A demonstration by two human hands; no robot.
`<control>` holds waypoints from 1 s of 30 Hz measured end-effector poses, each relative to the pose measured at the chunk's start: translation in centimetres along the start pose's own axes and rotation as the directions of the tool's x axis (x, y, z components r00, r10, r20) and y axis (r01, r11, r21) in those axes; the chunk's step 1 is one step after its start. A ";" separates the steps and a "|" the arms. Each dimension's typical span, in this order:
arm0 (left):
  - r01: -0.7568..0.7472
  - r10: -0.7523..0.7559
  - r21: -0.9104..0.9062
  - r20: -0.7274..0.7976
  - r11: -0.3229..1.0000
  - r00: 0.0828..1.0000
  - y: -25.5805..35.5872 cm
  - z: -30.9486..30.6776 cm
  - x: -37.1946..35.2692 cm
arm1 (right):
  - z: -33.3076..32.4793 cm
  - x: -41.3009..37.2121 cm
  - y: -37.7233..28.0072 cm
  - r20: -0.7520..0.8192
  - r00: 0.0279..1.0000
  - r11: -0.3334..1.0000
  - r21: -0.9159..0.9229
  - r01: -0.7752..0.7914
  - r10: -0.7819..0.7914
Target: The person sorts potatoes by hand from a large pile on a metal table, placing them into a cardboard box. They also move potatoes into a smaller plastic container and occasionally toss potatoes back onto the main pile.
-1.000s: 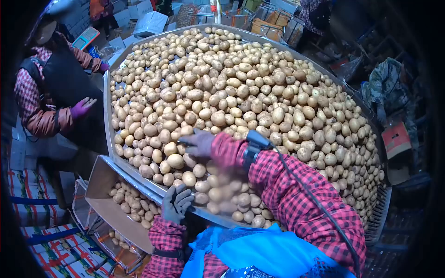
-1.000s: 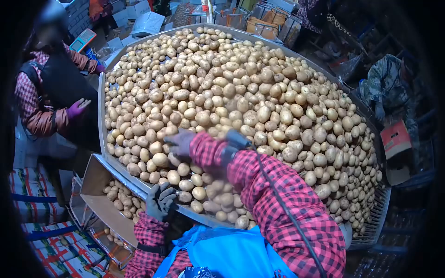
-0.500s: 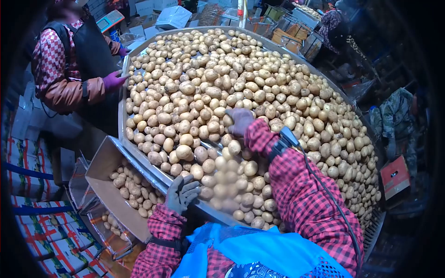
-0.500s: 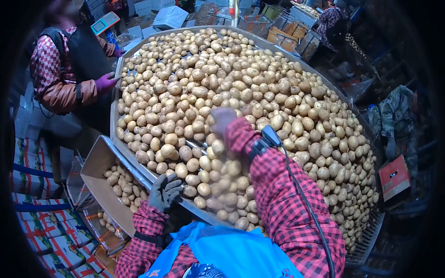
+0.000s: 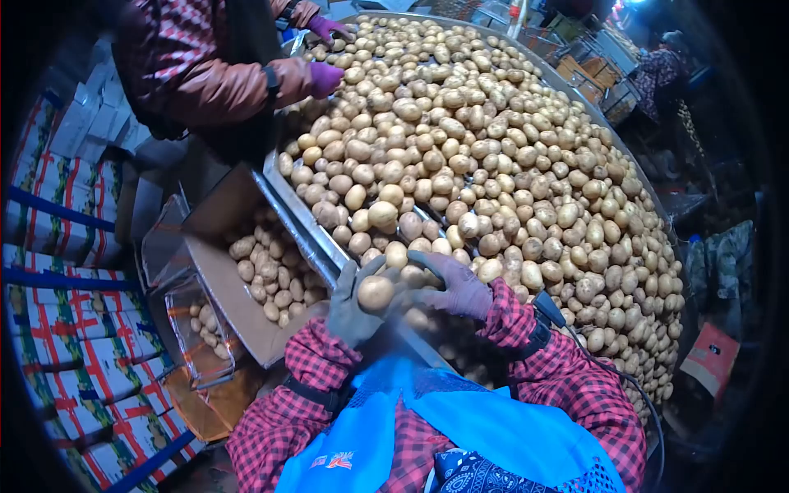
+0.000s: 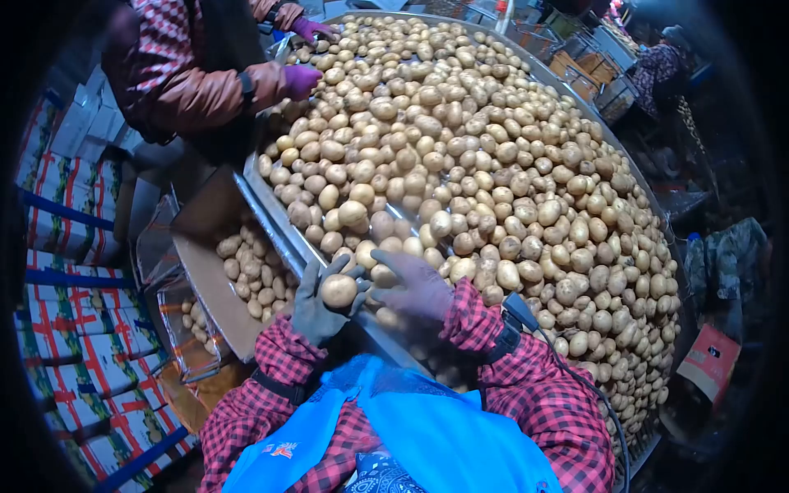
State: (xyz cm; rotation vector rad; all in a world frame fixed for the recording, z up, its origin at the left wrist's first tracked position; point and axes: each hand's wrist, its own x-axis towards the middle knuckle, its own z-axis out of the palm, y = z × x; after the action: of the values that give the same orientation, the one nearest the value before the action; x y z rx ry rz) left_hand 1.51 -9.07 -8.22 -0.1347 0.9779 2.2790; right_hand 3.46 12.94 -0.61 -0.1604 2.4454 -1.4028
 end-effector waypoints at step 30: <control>-0.159 0.153 0.404 0.047 0.901 0.987 -4.3 5.3 -5.8 | 6.0 -6.8 -3.3 0.361 0.870 -0.113 0.933 -0.343 0.336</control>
State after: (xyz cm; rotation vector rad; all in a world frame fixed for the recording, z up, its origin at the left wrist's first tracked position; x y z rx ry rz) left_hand 9.43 -6.29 -5.13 0.1431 1.4784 2.1562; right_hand 11.61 8.01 0.89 0.7819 0.6451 -2.3844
